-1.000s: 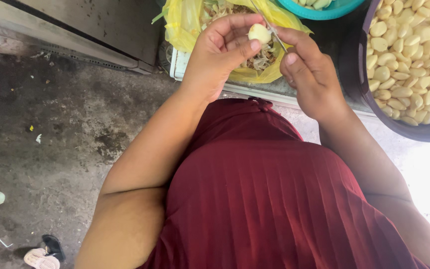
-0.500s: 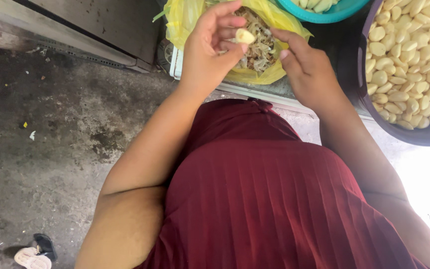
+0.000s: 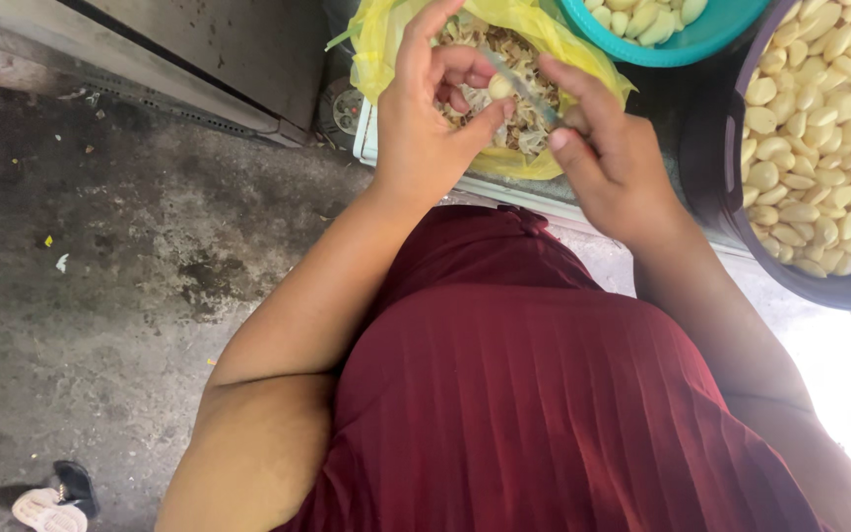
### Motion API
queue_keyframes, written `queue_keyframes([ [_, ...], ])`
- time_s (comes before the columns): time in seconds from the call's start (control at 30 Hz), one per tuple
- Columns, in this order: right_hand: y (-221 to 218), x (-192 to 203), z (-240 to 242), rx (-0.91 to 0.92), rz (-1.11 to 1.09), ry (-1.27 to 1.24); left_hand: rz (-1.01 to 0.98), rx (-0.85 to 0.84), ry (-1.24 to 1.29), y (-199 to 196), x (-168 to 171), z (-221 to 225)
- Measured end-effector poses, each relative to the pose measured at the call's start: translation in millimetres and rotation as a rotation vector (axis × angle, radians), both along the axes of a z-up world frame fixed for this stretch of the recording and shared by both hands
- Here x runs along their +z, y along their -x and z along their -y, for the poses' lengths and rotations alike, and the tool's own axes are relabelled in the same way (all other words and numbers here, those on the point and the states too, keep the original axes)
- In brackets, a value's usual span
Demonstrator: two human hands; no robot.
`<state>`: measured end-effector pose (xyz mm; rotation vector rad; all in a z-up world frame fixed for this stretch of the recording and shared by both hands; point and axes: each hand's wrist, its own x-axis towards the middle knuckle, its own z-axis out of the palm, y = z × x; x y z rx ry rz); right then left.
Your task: The person peels garlic cloves one by one using a small knife with an orange handle. The peeled cloves are placed into a purple bowl, and the skins are discarded into a yellow plastic bag. The task is performed continuously from a first-person perspective.
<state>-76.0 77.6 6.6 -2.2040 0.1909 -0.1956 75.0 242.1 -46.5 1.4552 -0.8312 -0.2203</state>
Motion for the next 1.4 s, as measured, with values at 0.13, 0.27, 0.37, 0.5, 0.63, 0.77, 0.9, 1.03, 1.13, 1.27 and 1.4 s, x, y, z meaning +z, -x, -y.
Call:
queue_keyframes([
  [0.13, -3, 1, -8, -0.007, 0.017, 0.033, -0.091, -0.021, 0.051, 2, -3, 2],
  [0.27, -4, 1, -12, -0.009, 0.077, 0.047, -0.199, -0.061, 0.104, 3, -4, 4],
  [0.37, -2, -1, -12, -0.032, 0.055, 0.027, -0.228, -0.068, 0.116, 5, -4, 5],
  [0.5, 1, -7, -11, 0.028, 0.176, -0.017, -0.245, -0.07, 0.147, 9, -4, 7],
  [0.63, 3, -12, -11, -0.044, 0.105, -0.065, -0.243, -0.077, 0.152, 13, -1, 7],
  [0.77, 4, -20, -10, -0.063, 0.118, -0.074, -0.199, -0.073, 0.153, 18, -1, 8],
  [0.9, 4, -20, -6, -0.073, 0.081, -0.256, -0.302, -0.082, 0.142, 16, -2, 10],
  [1.03, 4, -15, -9, -0.033, 0.081, -0.155, -0.303, -0.073, 0.131, 14, -3, 11],
  [1.13, 6, -13, -12, -0.021, 0.094, -0.108, -0.291, -0.067, 0.113, 16, -6, 9],
  [1.27, 7, -14, -13, -0.026, 0.102, -0.078, -0.298, -0.078, 0.155, 18, -8, 9],
  [1.4, 8, -16, -13, -0.017, 0.15, -0.076, -0.301, -0.083, 0.164, 22, -8, 10],
])
